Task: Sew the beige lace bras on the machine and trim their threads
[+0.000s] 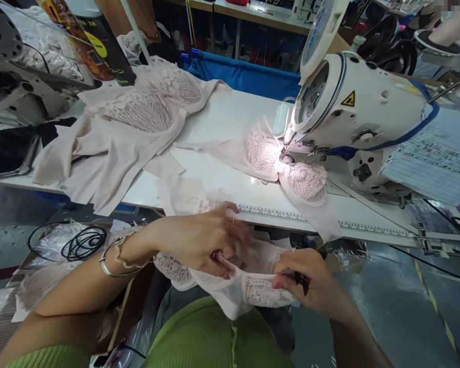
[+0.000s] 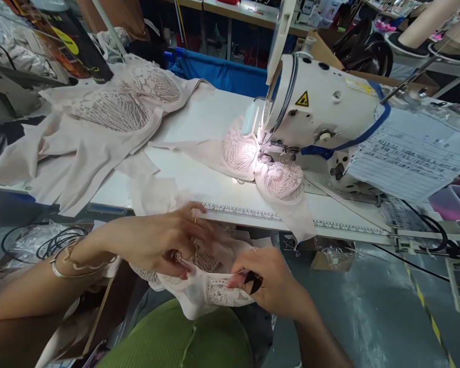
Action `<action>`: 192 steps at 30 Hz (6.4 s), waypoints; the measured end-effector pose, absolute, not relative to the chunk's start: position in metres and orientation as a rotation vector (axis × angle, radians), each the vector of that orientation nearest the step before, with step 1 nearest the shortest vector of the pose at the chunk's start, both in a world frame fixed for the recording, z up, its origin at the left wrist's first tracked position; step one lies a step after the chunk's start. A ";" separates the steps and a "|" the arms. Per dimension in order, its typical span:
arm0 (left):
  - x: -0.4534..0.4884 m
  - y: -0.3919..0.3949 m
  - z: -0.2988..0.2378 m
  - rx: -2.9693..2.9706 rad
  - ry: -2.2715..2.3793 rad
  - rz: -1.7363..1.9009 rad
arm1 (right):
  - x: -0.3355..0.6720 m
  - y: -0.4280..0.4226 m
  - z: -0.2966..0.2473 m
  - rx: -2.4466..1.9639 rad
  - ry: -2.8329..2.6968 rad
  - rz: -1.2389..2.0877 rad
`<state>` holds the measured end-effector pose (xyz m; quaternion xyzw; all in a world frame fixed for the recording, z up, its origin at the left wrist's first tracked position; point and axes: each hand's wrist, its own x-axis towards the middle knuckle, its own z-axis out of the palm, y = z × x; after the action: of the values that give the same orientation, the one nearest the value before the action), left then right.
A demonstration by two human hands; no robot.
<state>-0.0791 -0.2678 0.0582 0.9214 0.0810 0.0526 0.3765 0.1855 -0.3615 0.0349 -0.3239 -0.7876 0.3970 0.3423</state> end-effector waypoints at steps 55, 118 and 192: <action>-0.043 -0.298 -0.023 0.846 0.326 0.499 | 0.188 -0.326 0.007 -0.704 -2.075 1.529; -0.058 -0.325 -0.004 1.707 0.840 1.039 | 0.173 -0.360 0.000 -0.717 -1.789 1.474; -0.067 -0.337 -0.012 1.476 1.179 1.191 | 0.225 -0.388 0.006 -1.268 -1.713 0.702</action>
<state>-0.0668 -0.3371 -0.0124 0.5940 0.4744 0.4794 0.4385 0.2245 -0.3883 0.0065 -0.5091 -0.6878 0.2817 0.4341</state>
